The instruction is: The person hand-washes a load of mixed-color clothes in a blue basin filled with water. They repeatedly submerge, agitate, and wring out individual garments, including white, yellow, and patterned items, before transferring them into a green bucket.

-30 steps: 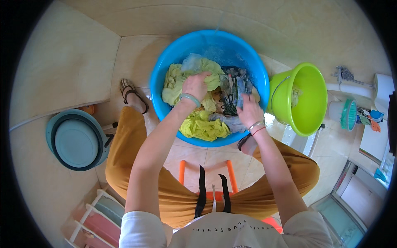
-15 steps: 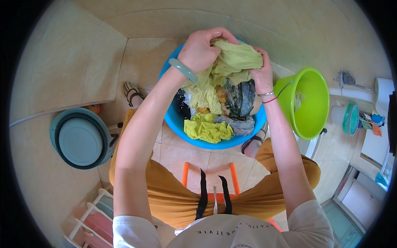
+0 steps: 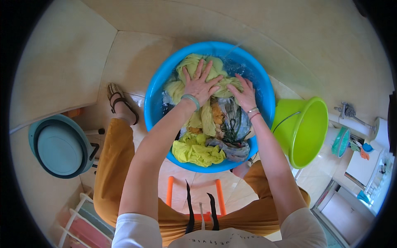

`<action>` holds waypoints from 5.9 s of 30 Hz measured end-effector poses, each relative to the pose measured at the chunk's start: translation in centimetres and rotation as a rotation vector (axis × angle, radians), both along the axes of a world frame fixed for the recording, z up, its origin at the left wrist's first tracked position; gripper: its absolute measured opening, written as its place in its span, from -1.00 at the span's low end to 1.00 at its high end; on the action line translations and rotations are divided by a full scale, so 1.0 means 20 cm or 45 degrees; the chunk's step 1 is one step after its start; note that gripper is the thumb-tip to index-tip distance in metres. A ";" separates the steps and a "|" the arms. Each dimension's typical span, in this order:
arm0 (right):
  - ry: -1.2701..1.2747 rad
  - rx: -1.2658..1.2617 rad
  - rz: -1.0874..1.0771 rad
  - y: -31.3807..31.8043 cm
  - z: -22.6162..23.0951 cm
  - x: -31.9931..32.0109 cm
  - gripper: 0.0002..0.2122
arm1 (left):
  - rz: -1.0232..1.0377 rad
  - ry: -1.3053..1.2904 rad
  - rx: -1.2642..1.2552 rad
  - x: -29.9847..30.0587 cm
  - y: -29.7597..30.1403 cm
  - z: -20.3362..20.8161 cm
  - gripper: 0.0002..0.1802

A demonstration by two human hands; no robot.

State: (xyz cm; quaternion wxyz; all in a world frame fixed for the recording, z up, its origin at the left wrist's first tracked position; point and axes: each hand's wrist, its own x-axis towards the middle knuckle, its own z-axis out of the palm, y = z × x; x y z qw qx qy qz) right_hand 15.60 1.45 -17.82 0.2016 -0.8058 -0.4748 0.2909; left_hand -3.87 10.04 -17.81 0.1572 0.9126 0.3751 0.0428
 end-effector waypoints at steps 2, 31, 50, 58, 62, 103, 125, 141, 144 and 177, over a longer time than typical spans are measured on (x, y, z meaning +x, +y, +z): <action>-0.186 -0.155 -0.013 0.06 -0.06 -0.07 -0.32 | -0.060 0.026 -0.014 0.01 0.03 -0.08 -0.53; -0.229 0.682 -0.037 0.14 0.26 -0.08 -0.76 | 1.158 -1.839 -1.614 0.27 -0.26 -0.02 -0.47; -0.306 1.098 0.288 -0.02 0.63 -0.62 -0.79 | 0.784 -2.144 -2.448 0.14 -0.16 0.46 -0.66; 0.030 0.337 -0.236 -0.09 0.16 -0.20 -0.77 | 1.021 -1.366 -1.026 0.23 -0.32 0.25 -0.80; 0.796 -0.083 -0.191 -0.12 0.04 0.16 -0.60 | 0.826 -1.263 -1.249 0.24 -0.48 0.31 -0.78; -0.584 -0.398 0.456 0.25 -0.17 -0.15 -0.39 | 0.847 -0.522 -0.896 0.09 0.05 -0.31 -0.33; 0.129 0.451 0.807 -0.01 0.53 -0.26 -0.52 | 0.950 -2.163 -2.465 0.18 0.00 -0.19 -0.21; -0.431 0.782 0.083 -0.10 0.59 -0.57 -0.57 | -0.263 -2.639 -2.978 0.28 -0.16 0.38 -0.65; -0.276 0.790 0.045 -0.06 0.58 -0.54 -0.62 | -0.351 -2.515 -2.877 0.30 -0.13 0.16 -0.60; -0.578 -0.646 0.530 0.33 -0.46 -0.02 -0.66 | 0.854 -0.315 -1.149 0.15 0.10 -0.34 -0.28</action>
